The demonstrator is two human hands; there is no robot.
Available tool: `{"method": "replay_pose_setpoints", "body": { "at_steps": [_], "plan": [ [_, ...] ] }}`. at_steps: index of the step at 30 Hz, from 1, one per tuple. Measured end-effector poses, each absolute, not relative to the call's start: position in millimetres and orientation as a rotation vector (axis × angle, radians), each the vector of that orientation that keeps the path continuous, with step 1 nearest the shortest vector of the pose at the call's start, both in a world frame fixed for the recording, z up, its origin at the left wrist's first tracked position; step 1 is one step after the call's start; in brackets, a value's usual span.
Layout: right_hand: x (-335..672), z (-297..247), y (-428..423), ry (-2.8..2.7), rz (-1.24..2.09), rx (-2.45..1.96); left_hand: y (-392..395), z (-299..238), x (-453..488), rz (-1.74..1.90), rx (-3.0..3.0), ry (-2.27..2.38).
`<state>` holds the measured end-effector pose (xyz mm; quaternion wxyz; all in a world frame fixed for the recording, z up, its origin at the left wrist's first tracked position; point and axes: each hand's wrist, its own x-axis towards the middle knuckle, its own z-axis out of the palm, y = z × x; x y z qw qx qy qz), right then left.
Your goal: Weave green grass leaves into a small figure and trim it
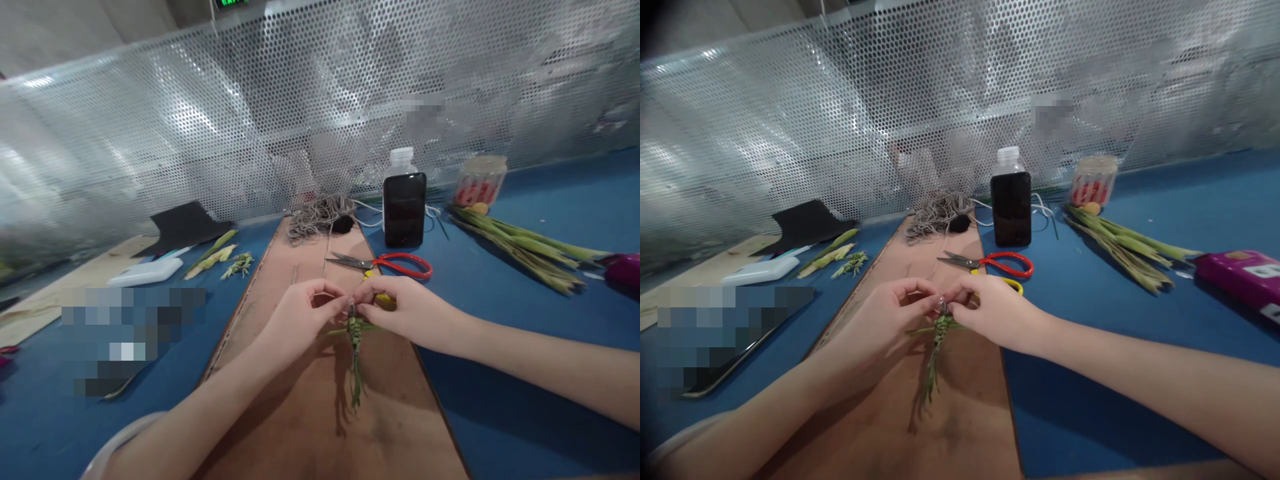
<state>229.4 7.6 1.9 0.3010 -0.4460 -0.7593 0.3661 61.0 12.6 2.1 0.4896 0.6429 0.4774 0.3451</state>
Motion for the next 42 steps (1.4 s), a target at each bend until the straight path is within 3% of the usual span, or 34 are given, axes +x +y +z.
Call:
{"method": "replay_pose_setpoints", "body": {
  "at_steps": [42],
  "plan": [
    [231.9, 2.0, 8.2, -2.058, 0.968, -1.173, 11.1, 4.9, 61.9, 0.815, 1.556, 1.133]
  ]
}}
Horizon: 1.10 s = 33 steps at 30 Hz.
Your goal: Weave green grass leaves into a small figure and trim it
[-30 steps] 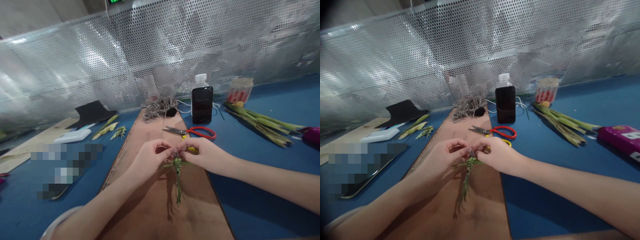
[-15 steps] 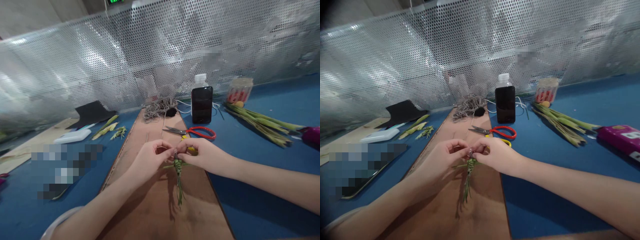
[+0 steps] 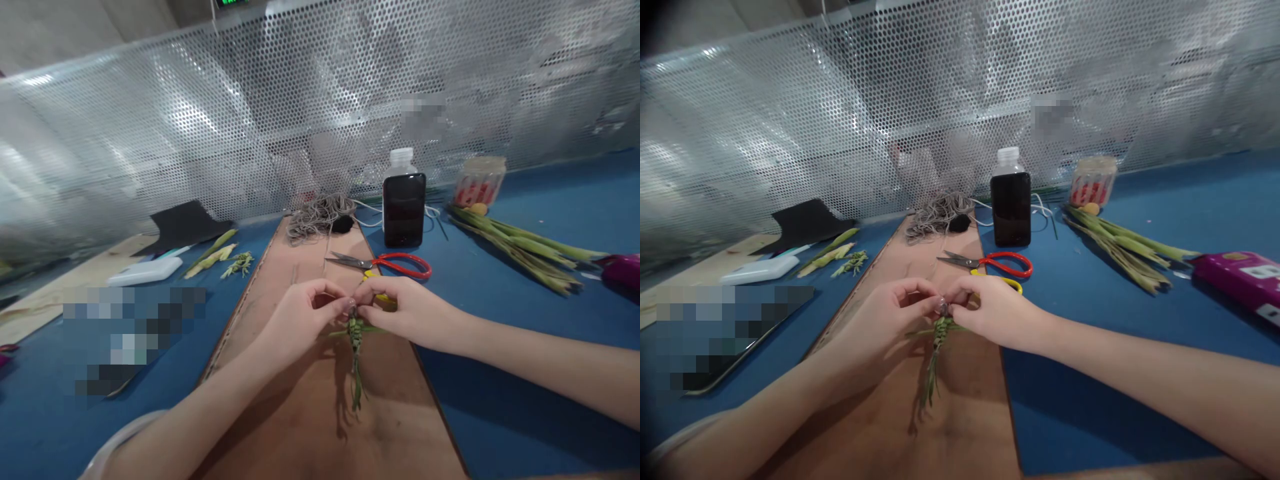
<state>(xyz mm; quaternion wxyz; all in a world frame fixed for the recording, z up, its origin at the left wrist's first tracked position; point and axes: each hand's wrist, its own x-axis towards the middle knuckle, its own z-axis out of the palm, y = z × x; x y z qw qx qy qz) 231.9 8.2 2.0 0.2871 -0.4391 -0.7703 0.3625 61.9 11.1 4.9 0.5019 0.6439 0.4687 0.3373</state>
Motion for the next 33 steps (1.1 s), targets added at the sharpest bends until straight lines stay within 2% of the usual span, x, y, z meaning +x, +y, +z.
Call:
{"method": "replay_pose_setpoints", "body": {
  "at_steps": [20, 33],
  "plan": [
    [232.2, 0.8, 8.5, -2.044, 1.005, -1.113, 9.5, 4.9, 61.9, 0.834, 1.571, 1.129],
    [230.1, 6.4, 5.8, -2.130, 0.911, -1.138, 11.6, 3.6, 59.0, 0.793, 1.561, 1.105]
  ]
}}
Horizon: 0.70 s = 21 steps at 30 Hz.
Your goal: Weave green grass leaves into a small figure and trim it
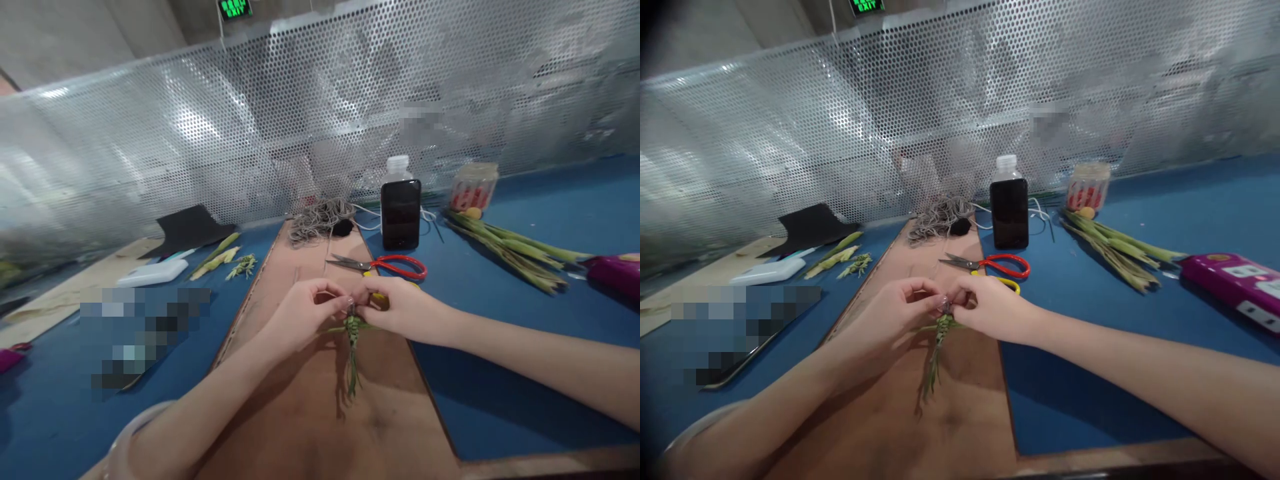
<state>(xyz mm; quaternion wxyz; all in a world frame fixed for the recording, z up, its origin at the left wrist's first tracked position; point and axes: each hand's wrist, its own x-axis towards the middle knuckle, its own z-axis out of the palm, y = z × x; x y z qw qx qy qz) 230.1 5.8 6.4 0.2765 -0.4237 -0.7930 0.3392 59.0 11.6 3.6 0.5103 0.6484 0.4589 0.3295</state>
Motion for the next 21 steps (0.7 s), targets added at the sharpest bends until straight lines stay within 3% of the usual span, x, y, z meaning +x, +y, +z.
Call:
{"method": "replay_pose_setpoints", "body": {
  "at_steps": [13, 17, 21],
  "plan": [
    [226.4, -0.1, 3.8, -2.315, 0.495, -1.123, 17.6, -2.4, 48.2, 0.694, 1.540, 0.956],
    [224.2, 9.5, 3.7, -2.433, 0.533, -1.170, 7.5, -2.6, 44.7, 0.660, 1.550, 0.955],
    [221.7, 24.5, 3.4, -2.503, 0.902, -1.154, -0.6, -3.7, 44.1, 0.687, 1.583, 0.958]
  ]
}}
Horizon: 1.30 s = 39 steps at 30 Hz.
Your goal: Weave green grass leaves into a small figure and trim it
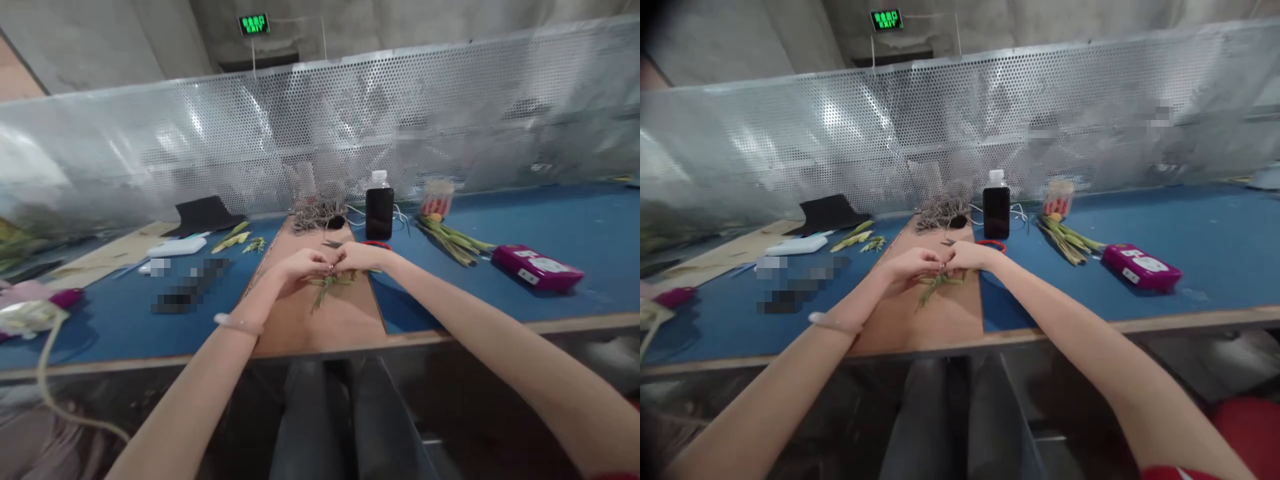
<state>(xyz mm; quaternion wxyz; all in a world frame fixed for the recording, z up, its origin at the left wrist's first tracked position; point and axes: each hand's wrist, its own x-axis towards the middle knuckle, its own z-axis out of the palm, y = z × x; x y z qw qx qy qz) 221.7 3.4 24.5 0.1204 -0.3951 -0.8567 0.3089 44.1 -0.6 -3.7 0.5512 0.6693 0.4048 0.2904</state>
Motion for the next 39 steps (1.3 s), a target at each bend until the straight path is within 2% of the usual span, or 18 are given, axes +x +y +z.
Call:
{"method": "replay_pose_setpoints", "body": {
  "at_steps": [7, 15, 32, 39],
  "plan": [
    [232.3, 31.0, -6.6, -2.446, 1.075, -1.059, -4.0, 8.4, 47.3, 0.595, 1.764, 1.018],
    [233.0, 19.1, -5.3, -2.493, 0.826, -1.029, -8.8, 12.8, 46.1, 0.557, 1.897, 1.088],
    [230.5, 20.5, -7.7, -2.509, 0.801, -0.974, -5.4, 9.6, 42.0, 0.556, 1.926, 1.069],
    [229.1, 19.6, -7.4, -2.547, 0.683, -0.982, -7.9, 12.6, 43.2, 0.570, 1.906, 1.034]
  ]
}}
